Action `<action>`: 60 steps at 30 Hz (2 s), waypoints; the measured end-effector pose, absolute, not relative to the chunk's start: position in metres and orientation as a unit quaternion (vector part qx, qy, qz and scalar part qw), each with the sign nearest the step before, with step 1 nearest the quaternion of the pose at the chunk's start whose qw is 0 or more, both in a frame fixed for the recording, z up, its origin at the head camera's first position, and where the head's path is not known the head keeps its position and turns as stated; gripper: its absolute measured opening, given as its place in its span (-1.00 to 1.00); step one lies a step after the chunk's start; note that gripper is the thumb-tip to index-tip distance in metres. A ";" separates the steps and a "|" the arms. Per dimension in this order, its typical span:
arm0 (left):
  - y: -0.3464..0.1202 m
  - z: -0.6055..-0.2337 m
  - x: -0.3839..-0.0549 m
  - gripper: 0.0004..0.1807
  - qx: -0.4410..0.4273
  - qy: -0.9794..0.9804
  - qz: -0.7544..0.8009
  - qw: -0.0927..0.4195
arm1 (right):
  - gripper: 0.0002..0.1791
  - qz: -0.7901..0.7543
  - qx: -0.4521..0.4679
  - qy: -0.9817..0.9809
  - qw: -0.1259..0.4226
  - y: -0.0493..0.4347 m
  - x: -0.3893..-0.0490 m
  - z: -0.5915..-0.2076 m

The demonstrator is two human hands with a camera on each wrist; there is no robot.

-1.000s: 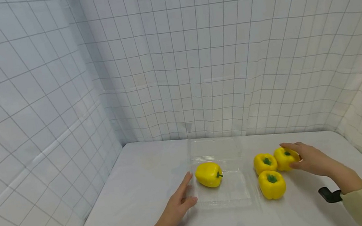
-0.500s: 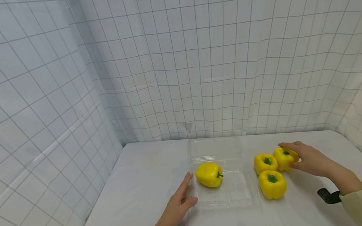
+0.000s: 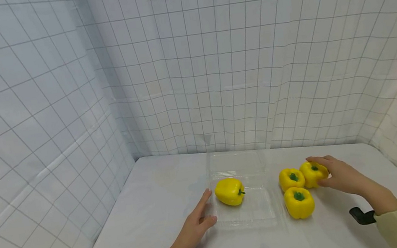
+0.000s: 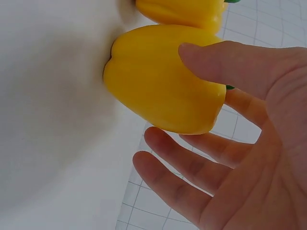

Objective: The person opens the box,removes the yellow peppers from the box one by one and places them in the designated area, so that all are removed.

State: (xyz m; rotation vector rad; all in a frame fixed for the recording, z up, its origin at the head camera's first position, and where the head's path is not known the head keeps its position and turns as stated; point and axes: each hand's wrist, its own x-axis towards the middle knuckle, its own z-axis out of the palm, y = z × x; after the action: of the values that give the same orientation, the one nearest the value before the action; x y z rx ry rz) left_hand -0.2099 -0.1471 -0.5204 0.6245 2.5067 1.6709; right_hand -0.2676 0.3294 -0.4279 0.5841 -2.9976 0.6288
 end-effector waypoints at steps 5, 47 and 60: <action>-0.147 -0.521 -0.210 -0.21 0.201 0.817 0.539 0.035 | -0.18 0.205 0.179 -0.962 0.012 0.330 -0.266 -0.425; -0.148 -0.521 -0.211 -0.20 0.202 0.819 0.537 0.033 | -0.29 0.213 0.174 -0.959 0.073 0.269 -0.236 -0.400; -0.147 -0.521 -0.210 -0.21 0.200 0.819 0.537 0.032 | -0.32 0.225 0.193 -0.953 0.068 0.237 -0.239 -0.394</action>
State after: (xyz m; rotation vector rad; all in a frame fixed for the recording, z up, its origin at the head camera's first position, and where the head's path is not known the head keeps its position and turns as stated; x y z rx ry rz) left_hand -0.2102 -0.1474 -0.5207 0.6145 2.5233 1.6523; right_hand -0.2387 0.2372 -0.3942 0.5823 -2.8703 0.6778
